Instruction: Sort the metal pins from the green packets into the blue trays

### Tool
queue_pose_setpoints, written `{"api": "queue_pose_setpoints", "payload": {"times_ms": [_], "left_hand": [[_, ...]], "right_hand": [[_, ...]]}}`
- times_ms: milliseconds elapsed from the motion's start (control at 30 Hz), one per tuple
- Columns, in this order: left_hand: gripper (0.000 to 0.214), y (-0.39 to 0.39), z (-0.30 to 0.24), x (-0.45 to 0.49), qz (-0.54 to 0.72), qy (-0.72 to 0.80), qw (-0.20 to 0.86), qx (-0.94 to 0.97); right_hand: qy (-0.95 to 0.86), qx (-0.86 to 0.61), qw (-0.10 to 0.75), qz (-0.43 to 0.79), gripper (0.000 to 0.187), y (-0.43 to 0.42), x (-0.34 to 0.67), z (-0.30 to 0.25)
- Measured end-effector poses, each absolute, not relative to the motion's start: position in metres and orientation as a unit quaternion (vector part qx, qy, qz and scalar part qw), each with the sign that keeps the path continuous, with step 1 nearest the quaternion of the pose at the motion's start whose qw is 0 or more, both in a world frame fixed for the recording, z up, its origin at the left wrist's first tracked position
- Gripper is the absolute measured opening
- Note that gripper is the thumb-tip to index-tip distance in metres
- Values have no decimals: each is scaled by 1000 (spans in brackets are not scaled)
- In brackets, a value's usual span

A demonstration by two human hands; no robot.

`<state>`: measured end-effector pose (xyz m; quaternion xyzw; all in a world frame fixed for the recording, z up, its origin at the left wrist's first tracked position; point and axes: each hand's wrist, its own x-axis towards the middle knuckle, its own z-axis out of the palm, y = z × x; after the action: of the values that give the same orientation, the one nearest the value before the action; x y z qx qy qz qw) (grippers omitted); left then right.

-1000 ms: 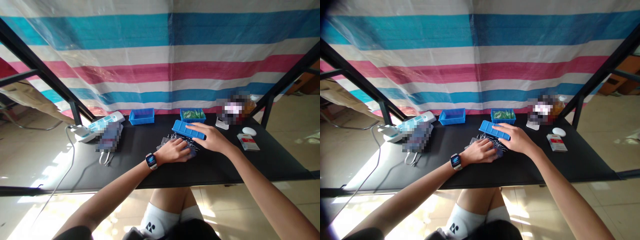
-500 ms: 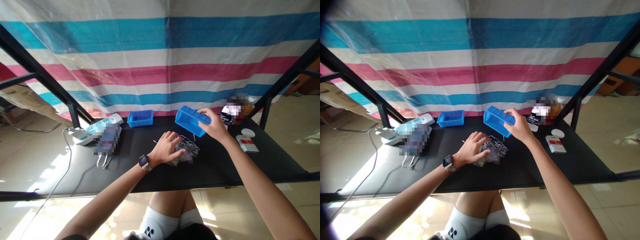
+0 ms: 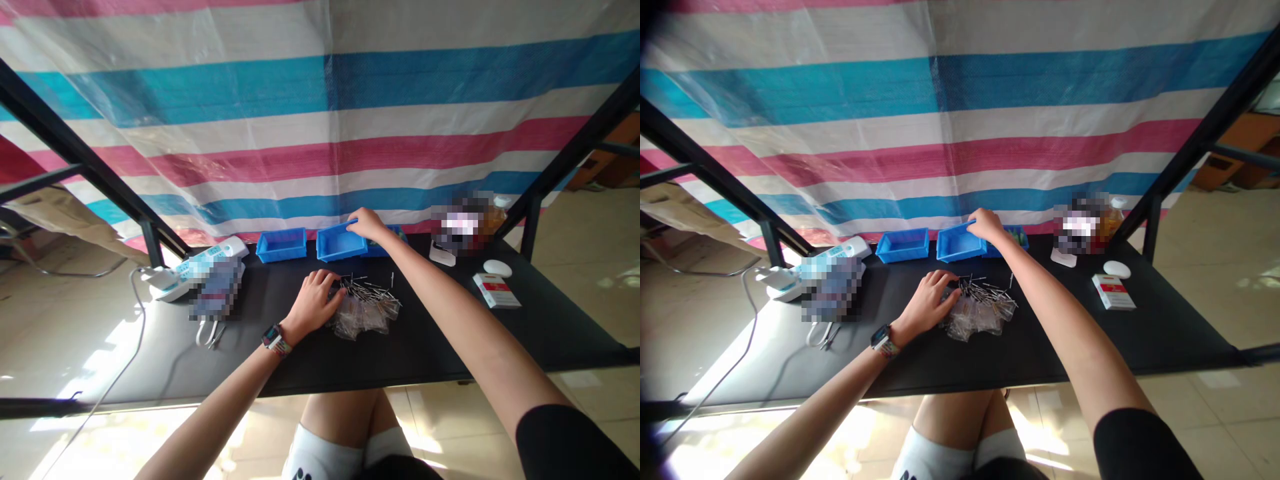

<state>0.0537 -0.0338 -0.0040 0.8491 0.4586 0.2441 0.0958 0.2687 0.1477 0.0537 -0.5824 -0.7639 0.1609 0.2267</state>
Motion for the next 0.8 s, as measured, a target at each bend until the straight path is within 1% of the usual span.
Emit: {"api": "queue_pose_setpoints", "payload": {"times_ms": [67, 133, 333, 433, 500, 600, 633, 733, 800], "left_hand": [[32, -36, -6, 50, 244, 456, 111, 849], [32, -36, -8, 47, 246, 452, 123, 849], [34, -37, -15, 46, 251, 451, 141, 845], [34, -39, -16, 46, 263, 450, 152, 839], [34, -40, -16, 46, 272, 447, 160, 837], [34, -42, -16, 45, 286, 446, 165, 832], [34, -42, -17, 45, 288, 446, 165, 831], [33, -43, -17, 45, 288, 444, 164, 832], [33, -43, -18, 45, 286, 442, 161, 835]], "right_hand": [[-758, -601, 211, 142, 17, 152, 261, 51], [-760, -601, 214, 128, 20, 156, 255, 50], [-762, -603, 194, 135, 20, 163, 244, 46], [-759, -606, 206, 123, 18, 155, 240, 40], [-759, -594, 248, 97, 17, 143, 243, 38], [-736, -563, 376, 26, 16, 118, 265, 39], [-721, -560, 407, 5, 16, 108, 278, 40], [-661, -584, 466, -64, 17, 80, 336, 42], [-608, -620, 478, -132, 19, 65, 382, 41]]}}
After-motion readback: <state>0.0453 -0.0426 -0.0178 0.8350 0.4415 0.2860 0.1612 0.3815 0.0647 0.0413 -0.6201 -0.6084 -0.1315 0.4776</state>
